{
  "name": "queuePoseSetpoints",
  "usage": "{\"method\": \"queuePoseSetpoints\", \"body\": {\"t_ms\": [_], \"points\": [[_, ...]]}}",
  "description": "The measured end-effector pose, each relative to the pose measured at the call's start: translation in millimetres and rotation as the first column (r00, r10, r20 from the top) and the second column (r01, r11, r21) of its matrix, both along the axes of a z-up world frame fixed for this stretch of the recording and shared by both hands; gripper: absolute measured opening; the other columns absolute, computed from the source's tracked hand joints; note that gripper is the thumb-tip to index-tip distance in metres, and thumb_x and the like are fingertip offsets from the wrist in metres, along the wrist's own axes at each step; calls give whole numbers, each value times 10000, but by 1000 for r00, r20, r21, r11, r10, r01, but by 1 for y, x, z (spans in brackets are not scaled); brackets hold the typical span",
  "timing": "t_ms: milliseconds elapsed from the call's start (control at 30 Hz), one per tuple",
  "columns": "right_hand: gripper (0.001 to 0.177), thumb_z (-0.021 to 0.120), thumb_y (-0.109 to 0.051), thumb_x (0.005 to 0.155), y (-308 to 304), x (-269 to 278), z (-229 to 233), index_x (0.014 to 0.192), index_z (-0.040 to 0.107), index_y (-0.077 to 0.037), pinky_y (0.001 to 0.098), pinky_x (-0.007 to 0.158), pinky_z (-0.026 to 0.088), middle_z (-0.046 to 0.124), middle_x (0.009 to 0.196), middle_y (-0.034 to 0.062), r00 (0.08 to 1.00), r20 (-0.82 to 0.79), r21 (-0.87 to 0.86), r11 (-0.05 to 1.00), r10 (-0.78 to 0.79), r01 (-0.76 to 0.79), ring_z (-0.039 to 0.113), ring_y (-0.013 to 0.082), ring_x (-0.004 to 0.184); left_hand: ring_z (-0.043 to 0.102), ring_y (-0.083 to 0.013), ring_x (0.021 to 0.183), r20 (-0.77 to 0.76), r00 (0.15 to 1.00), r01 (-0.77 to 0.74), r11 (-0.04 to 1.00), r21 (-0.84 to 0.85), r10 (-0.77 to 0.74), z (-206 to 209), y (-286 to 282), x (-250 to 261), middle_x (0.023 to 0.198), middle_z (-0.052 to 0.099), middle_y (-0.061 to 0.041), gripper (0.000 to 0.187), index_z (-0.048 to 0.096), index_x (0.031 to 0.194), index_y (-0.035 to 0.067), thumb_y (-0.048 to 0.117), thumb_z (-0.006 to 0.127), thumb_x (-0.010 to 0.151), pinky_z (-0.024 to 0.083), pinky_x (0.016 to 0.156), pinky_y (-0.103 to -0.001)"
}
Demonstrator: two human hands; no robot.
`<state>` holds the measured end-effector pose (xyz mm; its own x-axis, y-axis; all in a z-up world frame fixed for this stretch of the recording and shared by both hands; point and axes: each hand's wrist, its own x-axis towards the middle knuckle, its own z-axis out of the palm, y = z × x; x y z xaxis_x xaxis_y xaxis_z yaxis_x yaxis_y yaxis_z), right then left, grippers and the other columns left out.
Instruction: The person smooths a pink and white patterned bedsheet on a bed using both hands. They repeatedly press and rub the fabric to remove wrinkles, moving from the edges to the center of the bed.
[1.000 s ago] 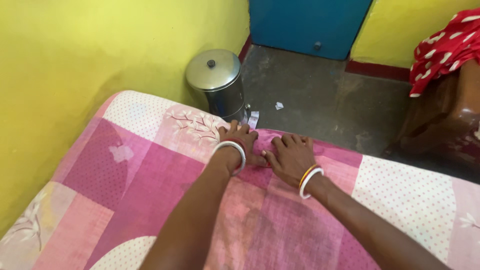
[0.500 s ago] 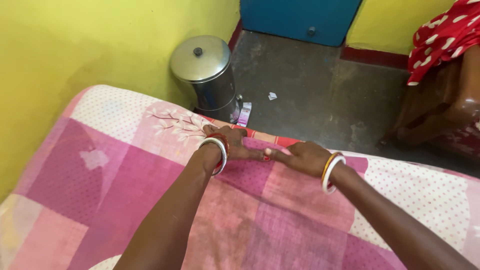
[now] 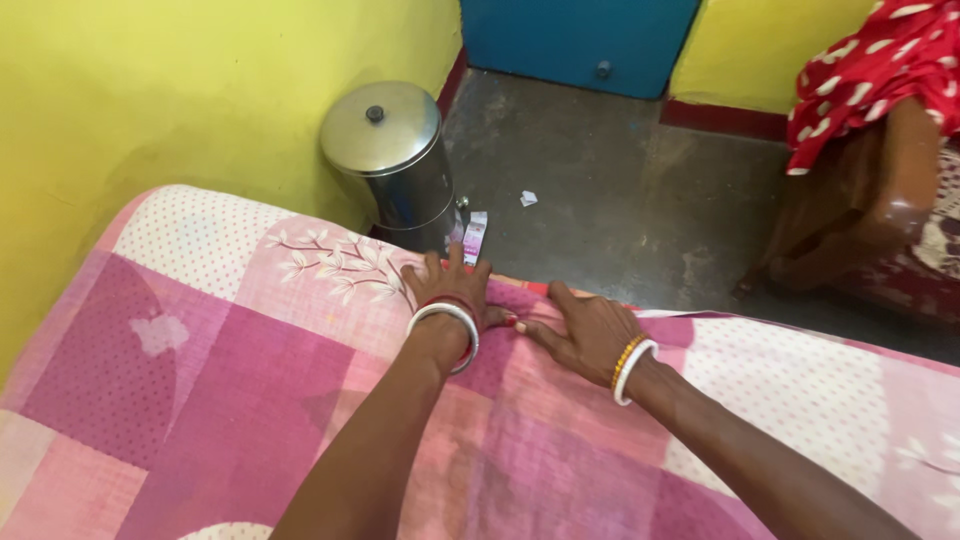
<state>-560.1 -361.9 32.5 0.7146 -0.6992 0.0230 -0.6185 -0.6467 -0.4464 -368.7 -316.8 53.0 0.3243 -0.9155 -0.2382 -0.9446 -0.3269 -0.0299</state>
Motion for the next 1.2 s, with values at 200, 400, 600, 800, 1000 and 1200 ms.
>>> {"method": "queuePoseSetpoints", "body": {"t_ms": [200, 400, 600, 800, 1000, 1200], "points": [[527, 624, -484, 895, -6, -81, -4, 1233, 647, -79, 513, 908, 443, 578, 1149, 229, 993, 90, -431, 902, 74, -28, 517, 400, 1069, 463, -350, 1365, 24, 940, 338, 927, -160, -339, -26, -14, -87, 1446, 534, -74, 794, 491, 1468, 300, 218, 832, 756, 304, 1105, -642], [574, 623, -551, 920, 4, -208, -7, 1218, 652, -61, 476, 909, 420, 584, 1155, 142, 972, -34, -439, 877, -234, 196, 509, 314, 1063, 469, -355, 1356, -134, 955, 250, 961, -115, -264, -17, 1, -157, 1417, 539, -108, 830, 470, 1487, 199, 288, 771, 719, 275, 1130, -604], [688, 551, -623, 894, 4, -216, 3, 1291, 665, -72, 496, 840, 394, 589, 1061, 146, 997, -3, -369, 927, -78, 72, 514, 315, 979, 400, -319, 1453, -216, 954, 227, 971, 75, -207, 37, 7, -155, 1531, 472, -77, 938, 517, 1458, 198, 729, 702, 706, 252, 1146, -649], [871, 434, -833, 796, -3, -206, 33, 1274, 670, -143, 503, 959, 423, 682, 1142, 106, 922, -363, -18, 990, -135, 138, 585, 268, 1140, 487, -332, 1410, -297, 930, 287, 934, 214, -217, 66, 6, -148, 1463, 585, -70, 1007, 606, 1423, 261, 798, 695, 577, 245, 1154, -677], [909, 468, -861, 799, -31, -217, 42, 1325, 633, -137, 539, 1074, 440, 624, 1371, 217, 922, -382, 441, 863, -67, 245, 570, 391, 1315, 628, -340, 1308, -261, 943, 287, 896, 337, -204, 58, -10, -143, 1355, 691, -136, 1096, 677, 1326, 78, 892, 646, 594, 452, 1058, -556], [650, 383, -662, 955, -5, -218, 2, 1219, 633, -122, 471, 898, 483, 634, 1079, 188, 944, -201, -330, 925, -263, 187, 585, 332, 1042, 372, -317, 1419, -140, 979, 139, 986, -88, -151, -8, -4, -157, 1470, 470, -115, 939, 513, 1450, 130, 835, 549, 830, 292, 1096, -579]]}}
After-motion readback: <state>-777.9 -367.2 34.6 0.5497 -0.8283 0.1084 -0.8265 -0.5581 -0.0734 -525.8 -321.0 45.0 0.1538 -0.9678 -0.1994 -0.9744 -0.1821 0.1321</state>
